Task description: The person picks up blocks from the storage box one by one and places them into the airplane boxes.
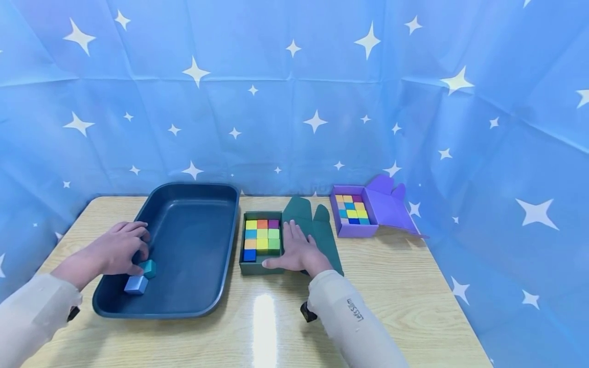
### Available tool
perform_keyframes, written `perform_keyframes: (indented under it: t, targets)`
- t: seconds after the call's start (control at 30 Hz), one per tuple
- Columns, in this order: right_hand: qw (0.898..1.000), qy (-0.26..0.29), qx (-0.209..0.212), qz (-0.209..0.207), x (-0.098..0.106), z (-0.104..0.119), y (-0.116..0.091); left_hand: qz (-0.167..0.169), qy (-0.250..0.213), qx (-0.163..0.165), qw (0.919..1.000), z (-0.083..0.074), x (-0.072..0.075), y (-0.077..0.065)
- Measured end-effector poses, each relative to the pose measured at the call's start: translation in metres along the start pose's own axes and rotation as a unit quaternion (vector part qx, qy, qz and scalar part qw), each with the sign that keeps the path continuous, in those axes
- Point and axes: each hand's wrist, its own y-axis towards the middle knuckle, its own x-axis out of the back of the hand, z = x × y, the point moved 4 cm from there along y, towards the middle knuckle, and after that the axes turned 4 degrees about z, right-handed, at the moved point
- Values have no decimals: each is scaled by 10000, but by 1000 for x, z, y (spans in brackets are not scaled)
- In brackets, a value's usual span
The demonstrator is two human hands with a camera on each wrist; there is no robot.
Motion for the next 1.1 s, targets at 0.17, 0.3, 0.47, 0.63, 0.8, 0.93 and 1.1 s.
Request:
perform_keyframes:
  t: [0.17,0.3,0.47,0.63,0.8,0.93,1.1]
  targets:
    - [10000,28,-11,16,-1,0,0,-117,71,-36,9999,1,-4,0]
    - [10000,-7,-8,-2,-1,0,1,-215,122,-26,9997,1,-5,-1]
    - [10000,-4,-18,-8,-2,0,1,-293,135,4,9995,2,-6,-2]
    - [10000,-1,-12,5,-1,1,0,-340,185,-40,9992,1,-7,-2]
    - [10000,-1,-26,34,0,1,0,-383,218,-39,9990,0,-7,0]
    - [10000,-5,-7,37,0,1,0,-357,207,11,9991,0,-3,1]
    - [10000,-60,-18,67,1,1,0,-428,204,24,9989,1,15,7]
